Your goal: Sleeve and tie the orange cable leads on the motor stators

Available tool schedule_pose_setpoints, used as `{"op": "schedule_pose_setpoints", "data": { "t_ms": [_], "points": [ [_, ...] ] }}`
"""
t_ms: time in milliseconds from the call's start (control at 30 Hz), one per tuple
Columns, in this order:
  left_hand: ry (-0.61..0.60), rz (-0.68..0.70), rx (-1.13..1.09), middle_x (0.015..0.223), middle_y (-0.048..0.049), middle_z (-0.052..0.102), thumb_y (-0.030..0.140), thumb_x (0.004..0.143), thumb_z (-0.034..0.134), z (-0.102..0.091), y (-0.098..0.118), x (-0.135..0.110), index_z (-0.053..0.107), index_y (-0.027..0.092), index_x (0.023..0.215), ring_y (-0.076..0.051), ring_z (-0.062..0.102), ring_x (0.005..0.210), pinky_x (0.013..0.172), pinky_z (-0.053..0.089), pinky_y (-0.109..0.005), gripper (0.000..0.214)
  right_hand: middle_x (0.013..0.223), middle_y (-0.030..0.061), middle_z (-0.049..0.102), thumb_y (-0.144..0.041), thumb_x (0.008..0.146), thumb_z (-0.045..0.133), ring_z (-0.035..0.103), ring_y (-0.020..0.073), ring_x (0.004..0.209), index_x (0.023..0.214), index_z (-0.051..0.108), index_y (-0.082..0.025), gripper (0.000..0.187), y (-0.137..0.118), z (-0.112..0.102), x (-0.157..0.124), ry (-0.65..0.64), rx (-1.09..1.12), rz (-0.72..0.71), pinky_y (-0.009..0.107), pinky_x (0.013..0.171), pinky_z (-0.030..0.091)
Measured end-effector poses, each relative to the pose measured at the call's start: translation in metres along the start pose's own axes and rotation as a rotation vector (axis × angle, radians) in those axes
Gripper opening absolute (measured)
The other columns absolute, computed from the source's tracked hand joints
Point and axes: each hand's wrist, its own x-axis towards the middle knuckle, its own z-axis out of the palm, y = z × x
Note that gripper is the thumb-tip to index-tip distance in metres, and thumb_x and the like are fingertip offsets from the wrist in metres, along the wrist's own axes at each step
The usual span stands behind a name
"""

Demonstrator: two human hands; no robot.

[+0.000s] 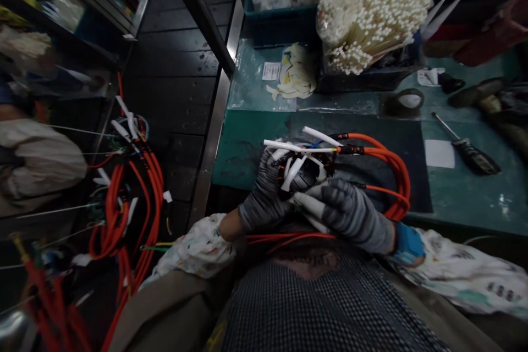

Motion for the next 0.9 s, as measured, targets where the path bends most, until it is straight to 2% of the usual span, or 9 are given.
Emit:
{"op": "schedule_pose_setpoints", "data": {
  "t_ms": [67, 167, 300, 467, 567, 667, 767, 900],
  "points": [
    [0.005, 0.066, -0.002, 0.166, -0.0152, 0.030, 0.058, 0.083, 0.073, -0.002, -0.002, -0.001, 0.026, 0.031, 0.162, -0.045, 0.029, 0.156, 0.130, 0.022, -0.070, 0.096, 0.105, 0.0067, 0.078, -0.011, 0.100, 0.058, 0.068, 0.0171, 0.095, 0.129, 0.073, -0.020, 0.035, 0.004, 0.014, -0.002, 0.005, -0.132, -0.031, 0.031, 0.087, 0.055],
    [-0.049, 0.119, 0.013, 0.169, -0.0159, 0.027, 0.049, 0.086, 0.073, -0.008, -0.001, 0.001, 0.021, 0.029, 0.164, -0.042, 0.024, 0.159, 0.132, 0.020, -0.066, 0.096, 0.101, 0.0063, 0.077, -0.011, 0.100, 0.058, 0.066, 0.0168, 0.091, 0.125, 0.074, -0.020, 0.031, 0.008, 0.024, -0.002, 0.012, -0.225, -0.055, 0.030, 0.082, 0.054],
    [-0.062, 0.109, 0.061, 0.168, -0.0150, 0.030, 0.038, 0.083, 0.074, -0.014, 0.001, 0.004, 0.020, 0.029, 0.164, -0.040, 0.026, 0.159, 0.132, 0.024, -0.063, 0.098, 0.101, 0.0075, 0.077, -0.010, 0.098, 0.060, 0.064, 0.0185, 0.093, 0.123, 0.075, -0.017, 0.030, 0.007, 0.016, 0.001, -0.009, -0.254, -0.075, 0.032, 0.081, 0.053],
    [-0.122, 0.078, 0.067, 0.169, -0.0145, 0.030, 0.044, 0.088, 0.070, -0.017, 0.005, 0.003, 0.016, 0.029, 0.166, -0.039, 0.025, 0.160, 0.133, 0.024, -0.060, 0.096, 0.106, 0.0081, 0.076, -0.014, 0.098, 0.062, 0.064, 0.0200, 0.097, 0.125, 0.075, -0.019, 0.031, 0.006, 0.009, 0.004, -0.056, -0.189, -0.035, 0.033, 0.086, 0.054],
    [-0.109, 0.062, 0.063, 0.169, -0.0136, 0.031, 0.038, 0.086, 0.072, -0.016, 0.009, 0.005, 0.017, 0.030, 0.165, -0.039, 0.025, 0.160, 0.134, 0.023, -0.061, 0.097, 0.102, 0.0074, 0.076, -0.014, 0.097, 0.063, 0.064, 0.0195, 0.092, 0.125, 0.075, -0.019, 0.031, 0.008, 0.012, 0.005, -0.035, -0.180, -0.015, 0.032, 0.082, 0.054],
    [-0.101, 0.083, 0.078, 0.166, -0.0139, 0.034, 0.029, 0.081, 0.073, -0.014, 0.011, 0.012, 0.023, 0.030, 0.162, -0.041, 0.028, 0.159, 0.132, 0.026, -0.063, 0.095, 0.106, 0.0097, 0.077, -0.009, 0.096, 0.061, 0.065, 0.0222, 0.099, 0.121, 0.076, -0.017, 0.030, 0.012, 0.013, 0.005, -0.072, -0.184, -0.048, 0.036, 0.085, 0.054],
    [-0.121, 0.135, 0.082, 0.162, -0.0139, 0.039, 0.034, 0.079, 0.076, -0.017, 0.010, 0.021, 0.025, 0.029, 0.160, -0.042, 0.033, 0.156, 0.131, 0.030, -0.062, 0.096, 0.120, 0.0100, 0.077, -0.009, 0.097, 0.057, 0.066, 0.0241, 0.112, 0.123, 0.076, -0.018, 0.033, 0.017, 0.013, 0.002, -0.151, -0.167, -0.094, 0.040, 0.095, 0.057],
    [-0.191, 0.184, 0.048, 0.157, -0.0170, 0.042, 0.034, 0.073, 0.082, -0.024, 0.009, 0.030, 0.024, 0.027, 0.160, -0.042, 0.038, 0.152, 0.131, 0.031, -0.064, 0.105, 0.120, 0.0083, 0.078, -0.008, 0.099, 0.053, 0.071, 0.0221, 0.106, 0.128, 0.074, -0.020, 0.038, 0.020, 0.011, 0.001, -0.222, -0.172, -0.086, 0.038, 0.094, 0.061]
  ]
}}
